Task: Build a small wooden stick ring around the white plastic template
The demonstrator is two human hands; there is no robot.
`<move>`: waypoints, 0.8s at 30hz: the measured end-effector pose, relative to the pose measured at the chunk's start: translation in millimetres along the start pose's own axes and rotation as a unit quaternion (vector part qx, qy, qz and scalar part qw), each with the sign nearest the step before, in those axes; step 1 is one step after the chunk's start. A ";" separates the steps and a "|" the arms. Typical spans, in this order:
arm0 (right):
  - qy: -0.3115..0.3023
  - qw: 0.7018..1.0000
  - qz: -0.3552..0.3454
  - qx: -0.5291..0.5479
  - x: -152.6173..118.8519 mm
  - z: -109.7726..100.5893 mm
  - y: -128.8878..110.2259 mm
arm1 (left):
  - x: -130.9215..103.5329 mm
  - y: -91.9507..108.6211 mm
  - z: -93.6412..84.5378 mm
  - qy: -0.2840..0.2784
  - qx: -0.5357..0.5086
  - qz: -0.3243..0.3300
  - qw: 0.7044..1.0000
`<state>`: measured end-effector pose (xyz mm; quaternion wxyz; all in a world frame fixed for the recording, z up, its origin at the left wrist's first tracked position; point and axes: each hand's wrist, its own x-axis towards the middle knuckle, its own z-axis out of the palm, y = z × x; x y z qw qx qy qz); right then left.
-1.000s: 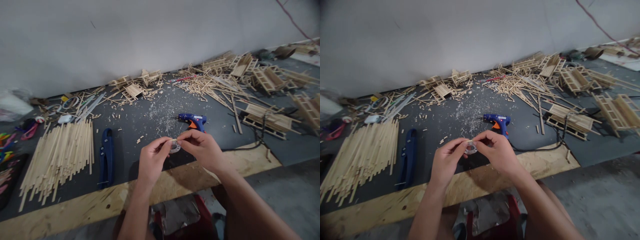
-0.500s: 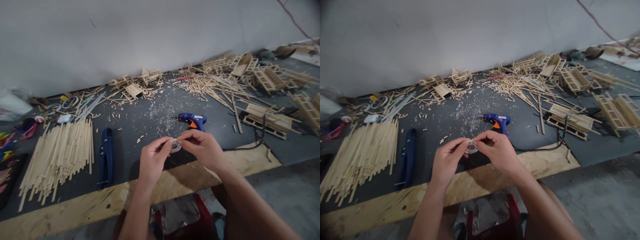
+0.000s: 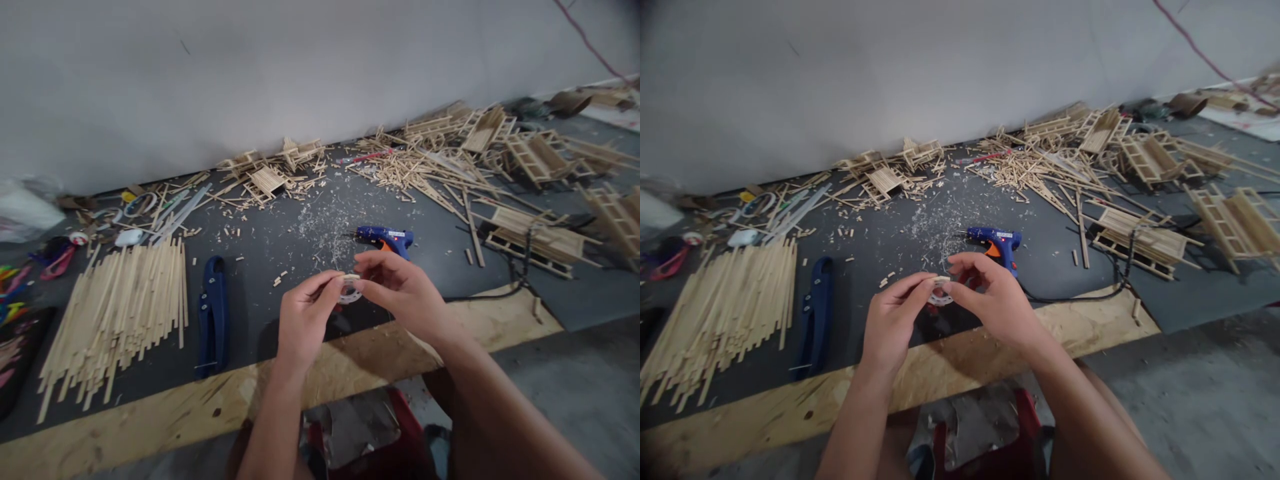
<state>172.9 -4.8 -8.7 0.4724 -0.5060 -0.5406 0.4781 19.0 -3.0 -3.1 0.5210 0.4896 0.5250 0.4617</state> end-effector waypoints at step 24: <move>-0.031 0.997 0.042 0.056 -2.3 0.5 -6.5 | 0.4 -0.9 -0.4 -0.018 -0.025 0.009 0.999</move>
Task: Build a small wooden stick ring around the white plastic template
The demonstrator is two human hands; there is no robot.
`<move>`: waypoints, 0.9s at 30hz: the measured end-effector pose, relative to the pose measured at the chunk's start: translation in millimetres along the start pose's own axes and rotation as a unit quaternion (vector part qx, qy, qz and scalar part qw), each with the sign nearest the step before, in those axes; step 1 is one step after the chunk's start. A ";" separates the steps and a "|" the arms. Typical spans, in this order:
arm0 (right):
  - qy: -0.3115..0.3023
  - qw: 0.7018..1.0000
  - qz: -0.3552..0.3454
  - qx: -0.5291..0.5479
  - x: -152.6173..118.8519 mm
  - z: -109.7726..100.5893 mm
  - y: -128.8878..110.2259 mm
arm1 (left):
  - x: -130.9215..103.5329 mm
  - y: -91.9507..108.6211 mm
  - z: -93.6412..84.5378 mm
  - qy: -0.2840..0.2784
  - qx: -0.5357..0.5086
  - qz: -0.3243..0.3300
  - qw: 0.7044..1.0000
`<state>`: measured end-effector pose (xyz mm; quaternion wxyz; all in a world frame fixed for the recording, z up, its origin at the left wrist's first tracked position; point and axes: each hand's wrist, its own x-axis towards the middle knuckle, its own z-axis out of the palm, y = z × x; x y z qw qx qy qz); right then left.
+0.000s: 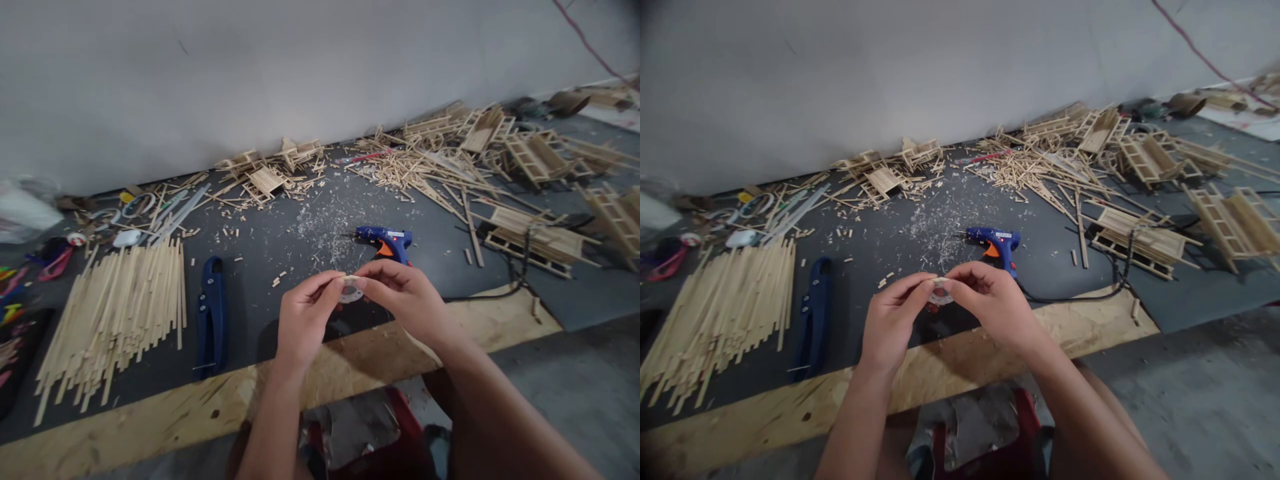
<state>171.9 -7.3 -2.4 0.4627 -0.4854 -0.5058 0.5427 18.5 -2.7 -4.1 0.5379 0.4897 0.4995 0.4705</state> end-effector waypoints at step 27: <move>0.033 0.998 -0.021 -0.049 0.5 2.6 3.8 | -1.6 3.9 1.7 -0.002 0.054 0.000 0.999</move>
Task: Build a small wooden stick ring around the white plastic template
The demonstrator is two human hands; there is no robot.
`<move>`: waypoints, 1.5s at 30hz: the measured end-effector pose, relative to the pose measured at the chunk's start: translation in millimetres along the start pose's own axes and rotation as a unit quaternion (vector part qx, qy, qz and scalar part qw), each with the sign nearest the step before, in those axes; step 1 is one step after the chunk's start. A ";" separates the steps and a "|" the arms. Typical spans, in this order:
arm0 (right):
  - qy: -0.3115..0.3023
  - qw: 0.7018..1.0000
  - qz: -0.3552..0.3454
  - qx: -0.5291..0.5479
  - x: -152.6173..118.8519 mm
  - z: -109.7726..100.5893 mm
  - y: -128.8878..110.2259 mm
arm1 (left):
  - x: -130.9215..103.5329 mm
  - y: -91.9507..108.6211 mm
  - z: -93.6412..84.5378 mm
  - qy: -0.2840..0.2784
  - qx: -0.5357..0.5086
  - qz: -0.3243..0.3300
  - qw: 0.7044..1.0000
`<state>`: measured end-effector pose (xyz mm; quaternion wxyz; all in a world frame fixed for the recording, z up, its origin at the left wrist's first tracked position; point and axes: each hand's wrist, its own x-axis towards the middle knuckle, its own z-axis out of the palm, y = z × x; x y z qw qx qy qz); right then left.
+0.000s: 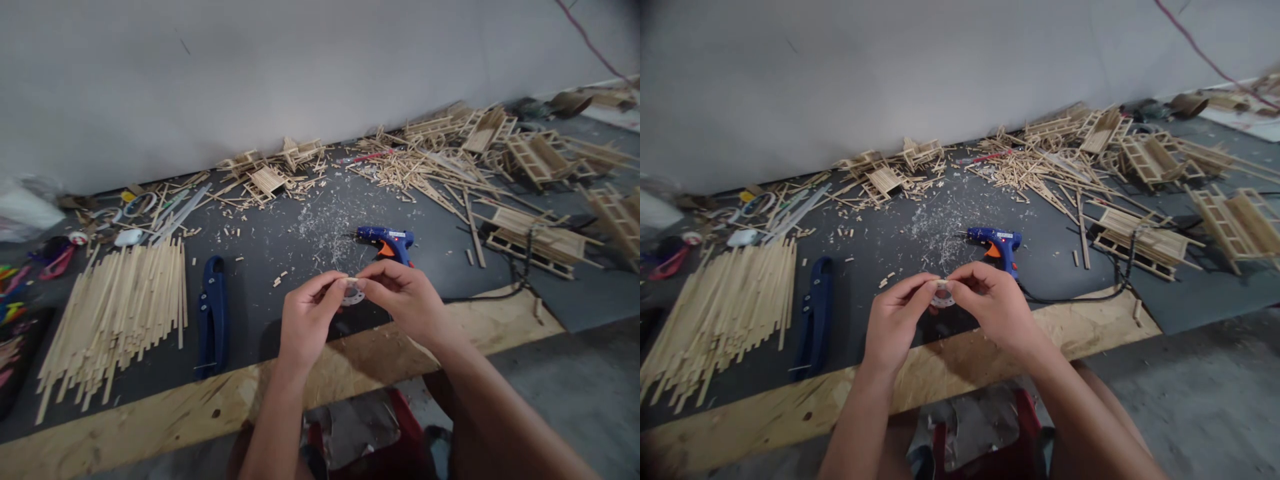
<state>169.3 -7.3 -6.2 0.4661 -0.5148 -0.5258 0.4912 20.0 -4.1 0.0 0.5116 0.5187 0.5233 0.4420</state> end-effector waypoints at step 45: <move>0.111 0.993 0.017 0.039 5.5 -27.8 0.4 | 4.7 -4.3 -1.4 0.005 -0.130 -0.052 0.990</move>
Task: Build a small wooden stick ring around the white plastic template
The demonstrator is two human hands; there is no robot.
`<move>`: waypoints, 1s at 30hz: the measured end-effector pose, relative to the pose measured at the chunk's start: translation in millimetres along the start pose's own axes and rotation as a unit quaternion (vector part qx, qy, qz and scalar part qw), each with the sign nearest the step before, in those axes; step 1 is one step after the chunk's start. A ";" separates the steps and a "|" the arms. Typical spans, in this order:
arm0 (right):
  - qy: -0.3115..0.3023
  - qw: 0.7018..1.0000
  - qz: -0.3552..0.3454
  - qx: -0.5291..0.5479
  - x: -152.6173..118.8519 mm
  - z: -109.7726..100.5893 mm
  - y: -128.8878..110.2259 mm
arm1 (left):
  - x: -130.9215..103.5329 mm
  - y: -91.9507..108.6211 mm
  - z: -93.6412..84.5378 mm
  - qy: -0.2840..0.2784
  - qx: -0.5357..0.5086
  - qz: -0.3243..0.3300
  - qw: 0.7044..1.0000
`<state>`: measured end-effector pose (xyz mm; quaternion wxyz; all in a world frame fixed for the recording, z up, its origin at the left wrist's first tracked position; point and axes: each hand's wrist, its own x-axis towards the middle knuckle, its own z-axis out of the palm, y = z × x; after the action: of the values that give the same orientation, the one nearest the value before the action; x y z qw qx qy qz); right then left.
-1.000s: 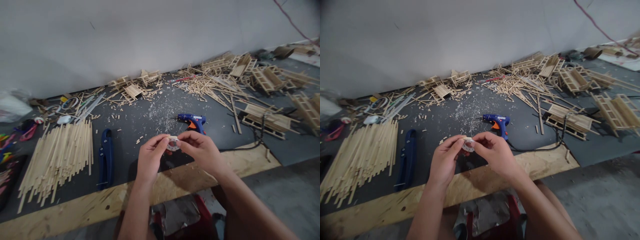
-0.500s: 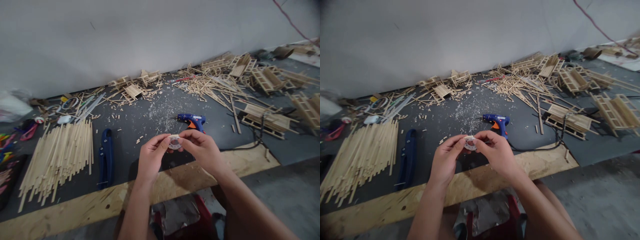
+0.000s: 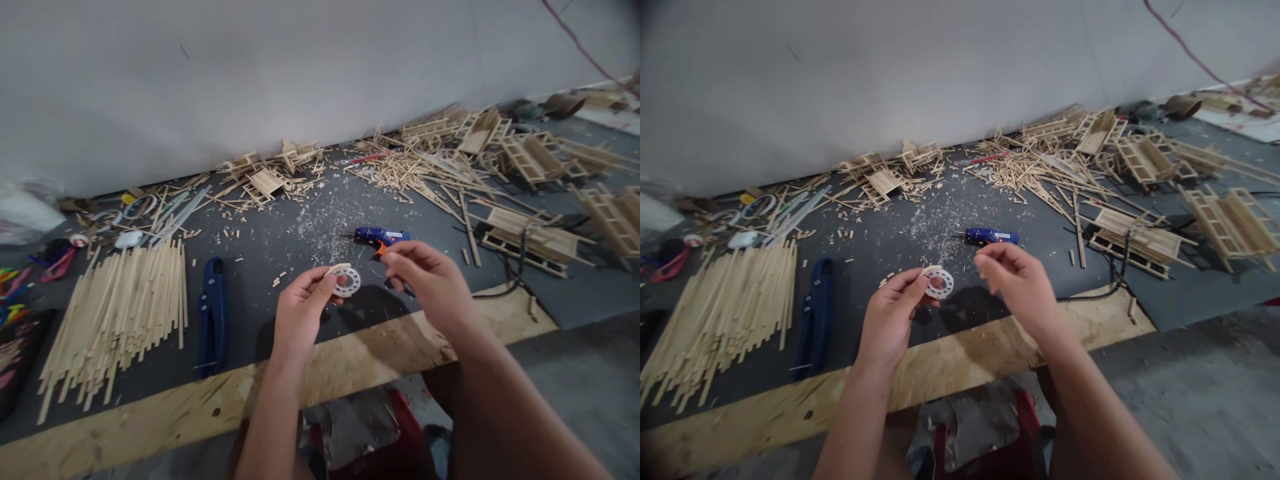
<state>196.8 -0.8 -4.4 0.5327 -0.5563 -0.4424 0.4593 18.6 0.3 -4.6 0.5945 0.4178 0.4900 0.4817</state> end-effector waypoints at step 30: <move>-0.117 0.986 0.103 0.066 -1.7 -10.3 -2.6 | 4.1 -0.9 -14.7 0.018 -0.049 -0.003 0.999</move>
<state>206.6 -4.2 -1.5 0.4625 -0.5050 -0.4113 0.6016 4.4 4.5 -8.7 0.6070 0.3779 0.4772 0.5109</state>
